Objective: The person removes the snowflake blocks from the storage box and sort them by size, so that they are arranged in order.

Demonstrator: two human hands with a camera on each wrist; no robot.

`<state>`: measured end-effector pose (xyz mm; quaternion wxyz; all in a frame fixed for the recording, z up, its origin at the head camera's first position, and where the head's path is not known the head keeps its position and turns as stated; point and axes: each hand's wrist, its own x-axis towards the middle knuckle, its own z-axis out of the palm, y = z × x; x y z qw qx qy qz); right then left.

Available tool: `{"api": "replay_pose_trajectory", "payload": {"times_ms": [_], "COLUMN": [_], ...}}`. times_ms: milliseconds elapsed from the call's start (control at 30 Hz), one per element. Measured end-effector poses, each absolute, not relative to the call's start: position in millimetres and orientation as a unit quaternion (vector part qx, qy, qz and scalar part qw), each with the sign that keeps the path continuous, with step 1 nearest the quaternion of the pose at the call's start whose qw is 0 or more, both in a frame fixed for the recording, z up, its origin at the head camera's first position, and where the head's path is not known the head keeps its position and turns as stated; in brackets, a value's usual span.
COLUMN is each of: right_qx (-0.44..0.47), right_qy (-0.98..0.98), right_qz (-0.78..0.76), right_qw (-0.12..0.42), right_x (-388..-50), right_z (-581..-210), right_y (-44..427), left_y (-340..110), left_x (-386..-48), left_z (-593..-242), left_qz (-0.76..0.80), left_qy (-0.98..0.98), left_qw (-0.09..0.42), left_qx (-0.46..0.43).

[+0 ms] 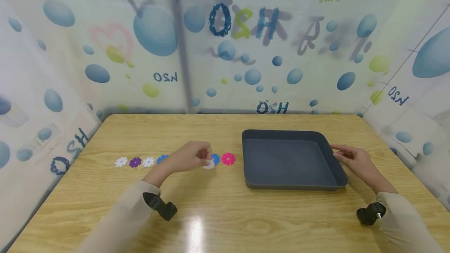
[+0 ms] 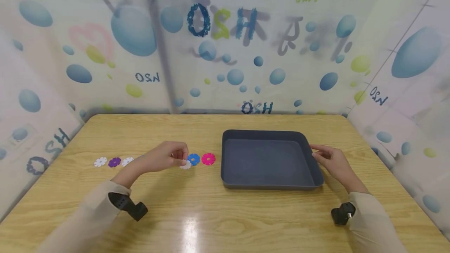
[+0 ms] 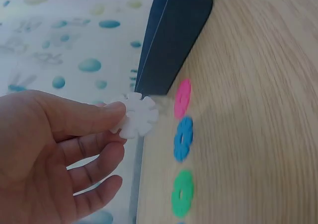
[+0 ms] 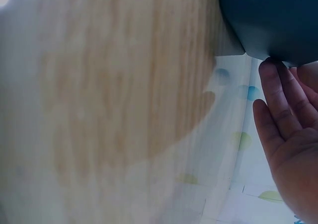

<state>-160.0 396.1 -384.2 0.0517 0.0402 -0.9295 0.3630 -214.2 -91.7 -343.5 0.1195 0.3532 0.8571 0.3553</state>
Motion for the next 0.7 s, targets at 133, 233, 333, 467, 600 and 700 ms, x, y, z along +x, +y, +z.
{"api": "replay_pose_trajectory", "payload": {"times_ms": [133,233,333,467,600,700], "right_qx": [0.042,0.039,0.038,0.037,0.036,0.037], "right_qy": [-0.928,-0.928,-0.928,-0.929,-0.929,-0.929], "right_qz": [0.367,0.367,0.366,0.365,0.364,0.363], "right_qw": [0.049,0.051,0.053,0.054,0.053,0.055], "right_x": [-160,-160,-160,-160,-160,-160], "right_z": [-385,-385,-385,-385,-384,-385], "right_y": [397,397,397,396,396,396], "left_y": [-118,-139,-161,-192,-222,-244], "left_x": [-214,-213,-212,-212,-213,-213], "left_z": [-343,-342,-339,-337,-337,-339], "left_qz": [0.362,0.37,0.368,0.354,0.341,0.327], "left_qy": [0.865,0.871,0.878,0.893,0.91,0.921], "left_qw": [0.117,0.117,0.107,0.082,0.059,0.037], "left_qx": [0.327,0.303,0.286,0.264,0.23,0.207]}}
